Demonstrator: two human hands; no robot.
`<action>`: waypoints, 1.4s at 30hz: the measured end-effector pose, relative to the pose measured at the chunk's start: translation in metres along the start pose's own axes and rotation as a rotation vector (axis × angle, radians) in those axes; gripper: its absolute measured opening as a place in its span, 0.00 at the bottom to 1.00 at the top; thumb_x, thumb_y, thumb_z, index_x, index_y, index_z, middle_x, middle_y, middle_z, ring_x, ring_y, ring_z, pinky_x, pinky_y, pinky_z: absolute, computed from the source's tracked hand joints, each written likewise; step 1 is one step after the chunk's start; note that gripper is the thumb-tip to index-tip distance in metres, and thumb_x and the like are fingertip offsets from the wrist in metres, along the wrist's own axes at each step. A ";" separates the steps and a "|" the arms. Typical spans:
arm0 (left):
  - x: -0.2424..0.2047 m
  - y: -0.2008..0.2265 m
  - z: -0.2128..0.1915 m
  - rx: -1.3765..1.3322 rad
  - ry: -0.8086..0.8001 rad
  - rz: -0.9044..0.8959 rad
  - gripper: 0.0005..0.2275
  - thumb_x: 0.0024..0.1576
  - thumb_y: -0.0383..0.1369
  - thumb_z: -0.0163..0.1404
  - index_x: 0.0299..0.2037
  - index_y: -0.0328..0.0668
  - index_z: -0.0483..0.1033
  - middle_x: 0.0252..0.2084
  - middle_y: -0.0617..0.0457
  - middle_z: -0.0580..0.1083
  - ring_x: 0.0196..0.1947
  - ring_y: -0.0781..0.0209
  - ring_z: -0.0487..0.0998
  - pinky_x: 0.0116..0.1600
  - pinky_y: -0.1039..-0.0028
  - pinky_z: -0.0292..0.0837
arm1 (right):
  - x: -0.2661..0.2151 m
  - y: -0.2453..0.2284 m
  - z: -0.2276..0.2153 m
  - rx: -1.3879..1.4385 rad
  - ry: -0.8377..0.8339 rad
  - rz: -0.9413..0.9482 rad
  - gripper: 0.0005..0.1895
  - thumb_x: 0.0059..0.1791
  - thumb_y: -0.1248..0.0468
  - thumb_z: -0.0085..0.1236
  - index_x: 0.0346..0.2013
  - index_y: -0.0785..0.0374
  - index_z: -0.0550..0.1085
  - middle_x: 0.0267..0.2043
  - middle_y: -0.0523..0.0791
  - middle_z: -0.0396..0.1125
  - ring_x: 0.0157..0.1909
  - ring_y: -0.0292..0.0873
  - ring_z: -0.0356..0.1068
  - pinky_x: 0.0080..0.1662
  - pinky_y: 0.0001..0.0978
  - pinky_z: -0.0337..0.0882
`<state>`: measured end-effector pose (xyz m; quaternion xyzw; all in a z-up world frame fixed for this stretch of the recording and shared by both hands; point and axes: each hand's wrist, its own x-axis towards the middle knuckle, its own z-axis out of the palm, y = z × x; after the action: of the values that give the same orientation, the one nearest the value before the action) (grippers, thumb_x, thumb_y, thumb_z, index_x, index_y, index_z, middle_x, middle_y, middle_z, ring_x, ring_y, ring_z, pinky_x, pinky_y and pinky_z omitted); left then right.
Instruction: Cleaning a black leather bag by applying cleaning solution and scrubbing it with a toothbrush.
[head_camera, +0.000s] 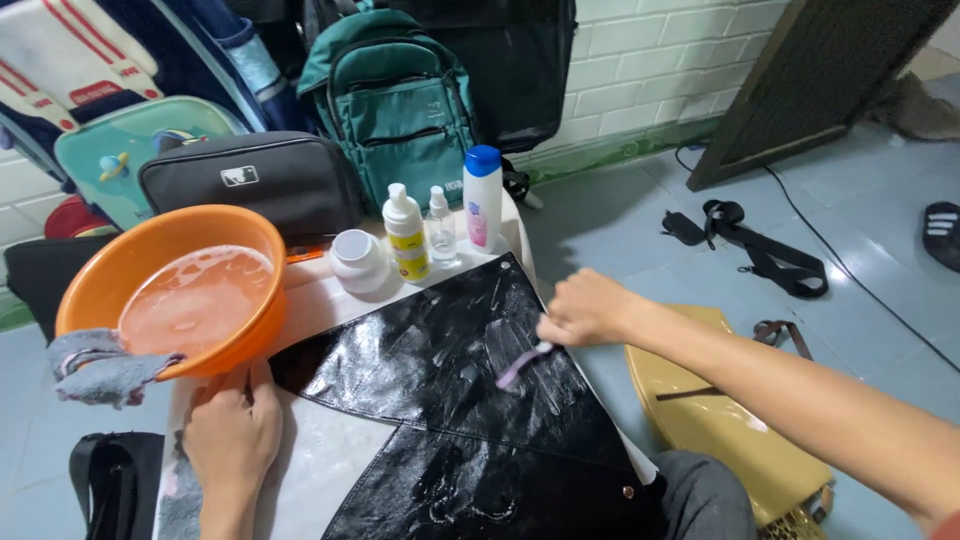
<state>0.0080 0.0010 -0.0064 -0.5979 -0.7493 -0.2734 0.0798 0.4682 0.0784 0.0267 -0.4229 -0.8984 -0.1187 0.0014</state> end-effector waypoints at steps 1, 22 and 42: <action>0.000 0.001 0.001 -0.006 0.001 -0.001 0.17 0.66 0.41 0.45 0.41 0.37 0.83 0.41 0.41 0.81 0.38 0.36 0.80 0.41 0.55 0.76 | -0.006 -0.002 -0.007 -0.017 -0.054 -0.135 0.22 0.46 0.48 0.47 0.11 0.54 0.68 0.15 0.49 0.66 0.16 0.60 0.58 0.24 0.47 0.59; 0.003 -0.009 0.011 -0.002 -0.063 -0.084 0.20 0.62 0.43 0.47 0.33 0.31 0.83 0.40 0.37 0.80 0.39 0.36 0.80 0.43 0.53 0.76 | 0.003 -0.012 -0.027 0.012 -0.062 -0.194 0.23 0.41 0.51 0.46 0.04 0.57 0.67 0.09 0.46 0.61 0.10 0.53 0.52 0.22 0.39 0.60; 0.002 0.001 -0.005 0.012 -0.072 -0.038 0.19 0.66 0.48 0.47 0.37 0.41 0.82 0.34 0.46 0.80 0.35 0.41 0.79 0.38 0.58 0.75 | -0.102 -0.001 -0.003 -0.081 -0.054 -0.169 0.20 0.46 0.53 0.47 0.11 0.51 0.58 0.10 0.42 0.55 0.14 0.46 0.50 0.21 0.43 0.55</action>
<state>0.0073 0.0000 -0.0008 -0.5924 -0.7646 -0.2487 0.0512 0.5327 0.0003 0.0191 -0.3482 -0.9251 -0.1433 -0.0498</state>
